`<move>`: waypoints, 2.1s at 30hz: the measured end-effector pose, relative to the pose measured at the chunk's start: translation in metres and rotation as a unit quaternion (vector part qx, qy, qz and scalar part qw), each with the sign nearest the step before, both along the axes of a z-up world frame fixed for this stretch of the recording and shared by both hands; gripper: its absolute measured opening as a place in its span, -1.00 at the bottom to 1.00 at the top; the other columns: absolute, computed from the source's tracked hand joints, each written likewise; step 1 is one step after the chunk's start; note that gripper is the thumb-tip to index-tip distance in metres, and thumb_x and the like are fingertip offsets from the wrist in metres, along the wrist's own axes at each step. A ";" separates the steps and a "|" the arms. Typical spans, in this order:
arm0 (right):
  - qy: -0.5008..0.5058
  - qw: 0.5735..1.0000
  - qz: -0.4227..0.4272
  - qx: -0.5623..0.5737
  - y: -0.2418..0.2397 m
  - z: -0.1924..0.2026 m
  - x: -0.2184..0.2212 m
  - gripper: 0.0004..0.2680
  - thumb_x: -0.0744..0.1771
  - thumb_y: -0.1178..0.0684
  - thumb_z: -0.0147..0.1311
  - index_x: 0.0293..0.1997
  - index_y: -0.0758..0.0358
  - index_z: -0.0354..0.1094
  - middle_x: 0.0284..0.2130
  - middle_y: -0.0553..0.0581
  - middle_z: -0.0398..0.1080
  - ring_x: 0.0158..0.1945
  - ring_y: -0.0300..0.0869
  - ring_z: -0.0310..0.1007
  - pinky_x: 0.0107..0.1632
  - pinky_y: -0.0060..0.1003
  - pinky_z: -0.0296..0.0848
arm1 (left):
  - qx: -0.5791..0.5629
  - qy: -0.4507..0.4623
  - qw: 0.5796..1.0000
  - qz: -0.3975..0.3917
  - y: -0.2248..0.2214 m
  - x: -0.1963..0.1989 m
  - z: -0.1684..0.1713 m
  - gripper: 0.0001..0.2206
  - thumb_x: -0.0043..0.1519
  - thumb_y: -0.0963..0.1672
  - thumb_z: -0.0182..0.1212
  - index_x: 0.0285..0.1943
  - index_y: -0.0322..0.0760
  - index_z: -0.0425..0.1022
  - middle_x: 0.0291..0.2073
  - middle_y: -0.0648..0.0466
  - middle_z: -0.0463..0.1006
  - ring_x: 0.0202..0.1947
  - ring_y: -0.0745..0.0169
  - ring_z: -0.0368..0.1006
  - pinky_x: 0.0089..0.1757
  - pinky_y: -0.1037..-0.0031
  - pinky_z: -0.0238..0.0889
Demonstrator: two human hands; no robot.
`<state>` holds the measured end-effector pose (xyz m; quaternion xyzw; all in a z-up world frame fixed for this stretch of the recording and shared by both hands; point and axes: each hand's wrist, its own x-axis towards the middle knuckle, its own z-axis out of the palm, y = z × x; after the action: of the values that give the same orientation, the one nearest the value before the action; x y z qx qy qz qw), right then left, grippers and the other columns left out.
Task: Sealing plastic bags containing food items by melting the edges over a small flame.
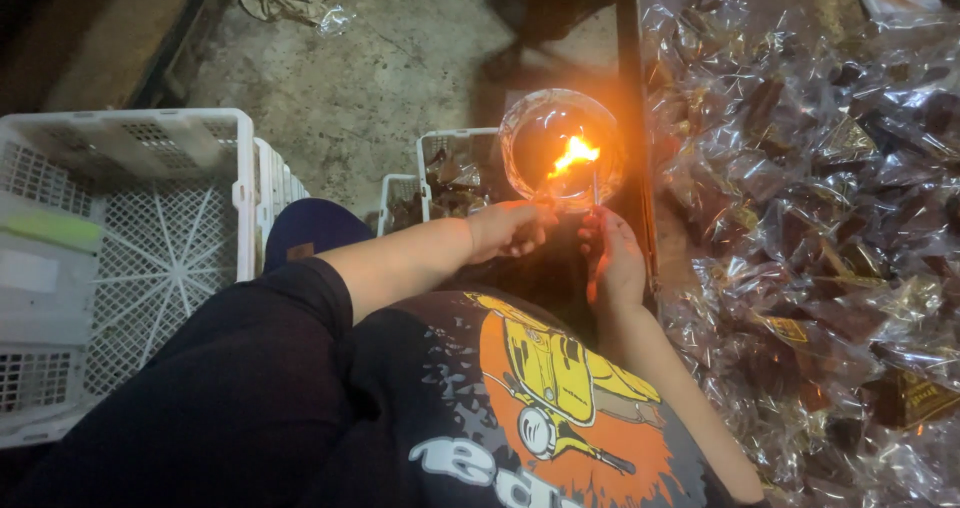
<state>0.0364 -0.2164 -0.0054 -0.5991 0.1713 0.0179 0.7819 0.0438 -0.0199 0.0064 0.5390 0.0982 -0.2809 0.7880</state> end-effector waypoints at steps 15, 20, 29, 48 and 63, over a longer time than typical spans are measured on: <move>0.336 0.486 -0.154 0.792 -0.005 -0.033 0.005 -0.87 0.29 0.25 0.17 -0.32 0.19 0.25 -0.33 -0.04 0.24 -0.24 -0.15 0.28 0.04 -0.26 0.39 | -0.142 -0.038 0.985 0.089 0.023 -0.022 -0.026 -0.44 0.15 -0.27 0.40 0.33 -0.22 0.25 -0.09 -0.05 0.30 -0.26 -0.03 0.60 -0.17 0.22 0.60; 0.390 0.406 -0.104 0.820 0.039 0.065 -0.036 -0.84 0.26 0.14 0.20 -0.23 0.20 0.23 -0.24 -0.05 0.23 -0.12 -0.18 0.22 0.15 -0.31 0.30 | -0.107 -0.149 0.982 0.034 0.017 -0.044 0.011 -0.61 0.17 -0.27 0.31 0.21 -0.31 0.46 -0.31 0.11 0.37 -0.55 0.34 0.55 -0.43 0.59 0.60; -0.014 0.996 0.039 -0.083 0.008 0.010 -0.014 -0.86 0.37 0.00 0.18 -0.19 0.25 0.41 -0.33 0.13 0.45 -0.25 -0.19 0.48 -0.08 -0.34 0.55 | -0.003 0.040 0.995 -0.095 0.038 -0.022 -0.081 -0.55 0.23 -0.02 0.37 0.25 -0.27 0.45 -0.22 -0.19 0.64 -0.34 0.05 0.65 -0.38 0.49 0.57; -0.212 0.967 -0.114 -0.081 -0.083 -0.019 0.049 -0.33 0.48 0.13 0.22 0.56 -0.39 -0.44 0.18 0.03 0.07 -0.01 -0.22 0.46 0.02 -0.20 0.68 | 0.209 0.023 0.963 -0.166 0.049 -0.015 -0.108 -0.37 0.26 0.08 0.24 0.49 -0.16 0.24 0.25 -0.20 0.46 0.23 -0.19 0.41 0.13 0.04 0.32; -0.143 0.937 -0.162 -0.276 -0.080 0.037 0.028 -0.73 0.33 -0.03 0.35 0.15 0.02 0.49 -0.13 0.16 0.56 -0.11 -0.26 0.55 0.05 -0.40 0.56 | 0.230 0.012 0.958 -0.170 0.053 -0.018 -0.106 -0.40 0.26 0.10 0.18 0.47 -0.09 0.27 0.15 -0.13 0.54 0.13 -0.02 0.51 0.05 0.15 0.41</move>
<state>0.0642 -0.2966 0.0319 -0.7514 0.1510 -0.2429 0.5946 0.0260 0.0329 -0.0992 0.7112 0.0765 -0.3871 0.5819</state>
